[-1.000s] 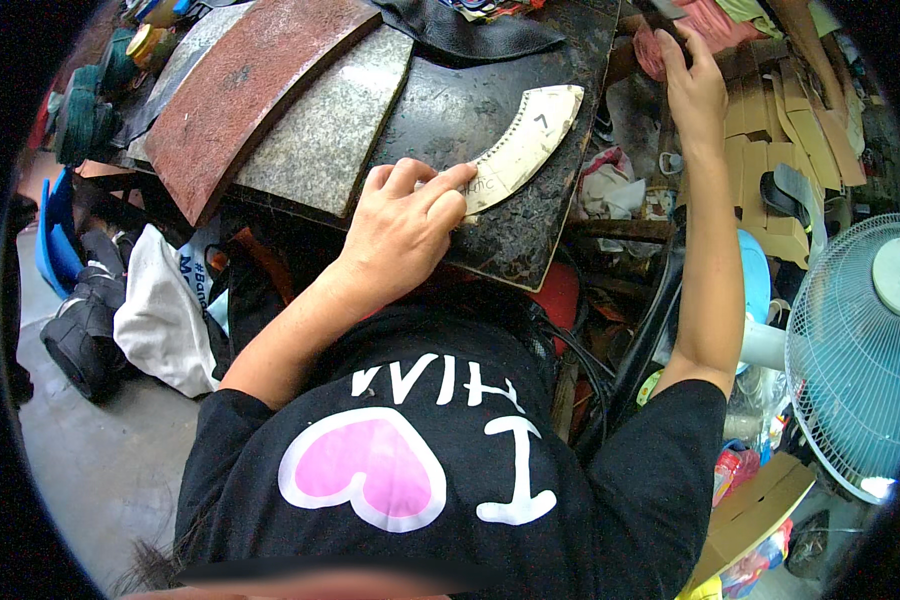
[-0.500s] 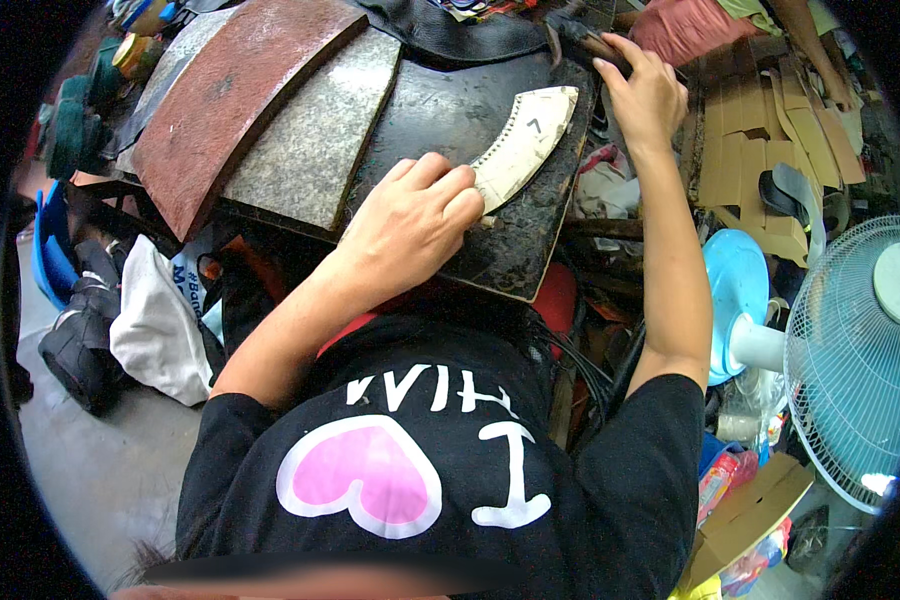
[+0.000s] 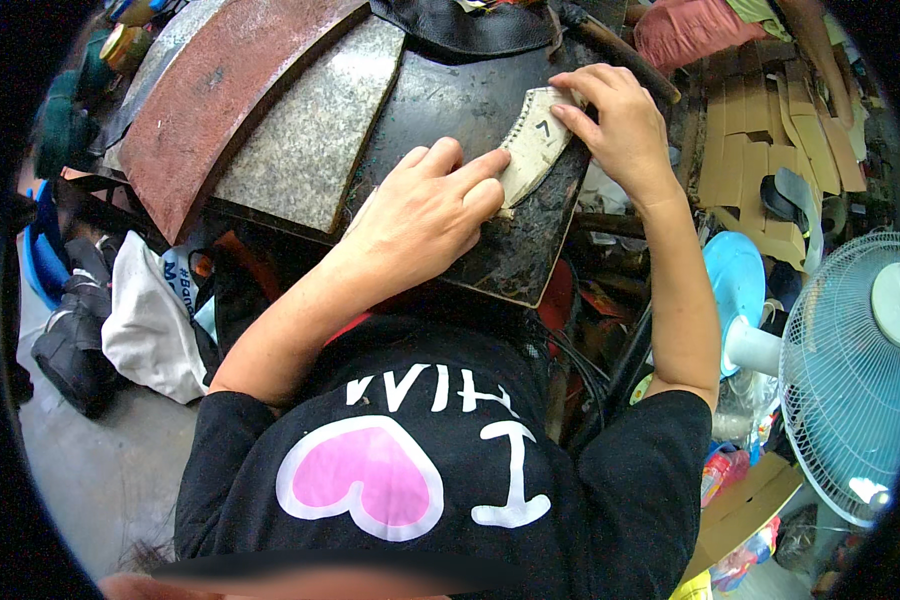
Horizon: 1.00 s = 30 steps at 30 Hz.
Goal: The person aligns a curved white template on a reddish-brown leather piece, then uses a red-handled hole punch to create holes along the template edge. They insert small metal fasteners into the holes and hammer them flush with a small hammer. The person flips the leather to inspect the fastened side and continues hammering additional fasteners.
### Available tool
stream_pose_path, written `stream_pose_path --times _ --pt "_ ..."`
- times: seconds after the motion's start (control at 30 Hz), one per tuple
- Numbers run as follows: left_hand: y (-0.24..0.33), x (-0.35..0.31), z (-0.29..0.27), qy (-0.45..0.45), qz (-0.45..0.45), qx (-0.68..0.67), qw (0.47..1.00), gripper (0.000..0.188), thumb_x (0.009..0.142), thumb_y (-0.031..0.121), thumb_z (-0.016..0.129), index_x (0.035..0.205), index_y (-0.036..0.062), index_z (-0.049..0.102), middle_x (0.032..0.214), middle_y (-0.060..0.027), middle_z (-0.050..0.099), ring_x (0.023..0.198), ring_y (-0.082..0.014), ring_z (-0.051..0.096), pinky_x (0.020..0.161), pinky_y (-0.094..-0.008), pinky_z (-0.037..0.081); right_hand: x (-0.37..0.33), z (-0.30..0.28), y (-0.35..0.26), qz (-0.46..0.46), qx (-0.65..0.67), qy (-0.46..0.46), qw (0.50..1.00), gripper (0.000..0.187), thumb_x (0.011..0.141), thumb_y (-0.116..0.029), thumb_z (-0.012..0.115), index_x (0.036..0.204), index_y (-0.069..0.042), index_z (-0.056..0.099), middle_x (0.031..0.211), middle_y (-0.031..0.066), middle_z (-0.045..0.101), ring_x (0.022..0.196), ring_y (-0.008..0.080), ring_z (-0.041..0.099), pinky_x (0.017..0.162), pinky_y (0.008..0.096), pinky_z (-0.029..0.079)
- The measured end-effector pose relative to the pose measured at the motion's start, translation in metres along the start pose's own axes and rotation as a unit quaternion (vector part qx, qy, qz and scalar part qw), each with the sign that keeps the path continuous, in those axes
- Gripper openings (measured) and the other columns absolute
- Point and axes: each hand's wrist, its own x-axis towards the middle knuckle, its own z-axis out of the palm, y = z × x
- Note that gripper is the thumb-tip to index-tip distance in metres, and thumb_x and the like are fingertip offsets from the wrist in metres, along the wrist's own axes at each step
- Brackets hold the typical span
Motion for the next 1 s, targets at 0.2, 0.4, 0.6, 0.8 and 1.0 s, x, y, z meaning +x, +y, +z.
stream_pose_path --times 0.2,0.4,0.6,0.8,1.0 --pt "-0.001 0.0 0.002 0.031 0.004 0.007 0.999 0.023 0.077 0.015 0.066 0.098 0.0074 0.059 0.118 -0.0094 0.061 0.097 -0.0253 0.054 0.08 -0.0362 0.045 0.003 0.005 0.003 0.002 0.061 0.041 0.997 0.026 0.08 -0.025 0.077 0.102 -0.011 0.074 0.102 0.0038 0.068 0.099 0.0247 0.062 0.086 0.038 0.05" --pt "-0.001 0.0 0.002 0.018 -0.003 -0.002 1.0 0.026 0.075 0.014 0.068 0.099 0.0071 0.057 0.123 -0.0096 0.06 0.097 -0.026 0.054 0.082 -0.037 0.045 0.012 0.011 0.015 0.058 0.048 -0.023 0.997 0.02 0.08 -0.024 0.078 0.094 -0.01 0.074 0.097 0.0041 0.066 0.092 0.0228 0.061 0.082 0.0346 0.048" --pt "-0.002 -0.001 0.001 0.029 0.002 0.009 1.0 0.021 0.08 0.015 0.064 0.099 0.0076 0.06 0.115 -0.0088 0.062 0.097 -0.0235 0.055 0.079 -0.0349 0.045 0.02 0.016 0.022 0.052 0.249 -0.014 0.967 0.017 0.078 -0.017 0.08 0.085 -0.005 0.07 0.093 0.0038 0.063 0.09 0.0183 0.059 0.083 0.0324 0.046" --pt "-0.003 0.0 0.002 0.03 -0.003 -0.001 1.0 0.021 0.08 0.016 0.064 0.1 0.0077 0.061 0.115 -0.0089 0.062 0.097 -0.0236 0.055 0.08 -0.035 0.045 0.022 -0.008 0.032 0.008 0.181 -0.036 0.983 0.02 0.077 -0.019 0.082 0.084 -0.006 0.069 0.085 0.0011 0.062 0.089 0.0161 0.058 0.079 0.0267 0.044" --pt "-0.003 0.0 0.003 0.018 -0.01 -0.014 1.0 0.03 0.073 0.015 0.07 0.098 0.0066 0.056 0.127 -0.0099 0.059 0.099 -0.0271 0.054 0.085 -0.0379 0.046 0.035 -0.004 0.034 0.128 0.221 -0.203 0.946 0.029 0.087 -0.029 0.076 0.084 -0.002 0.065 0.073 -0.0032 0.057 0.071 0.0067 0.051 0.065 0.0261 0.043"
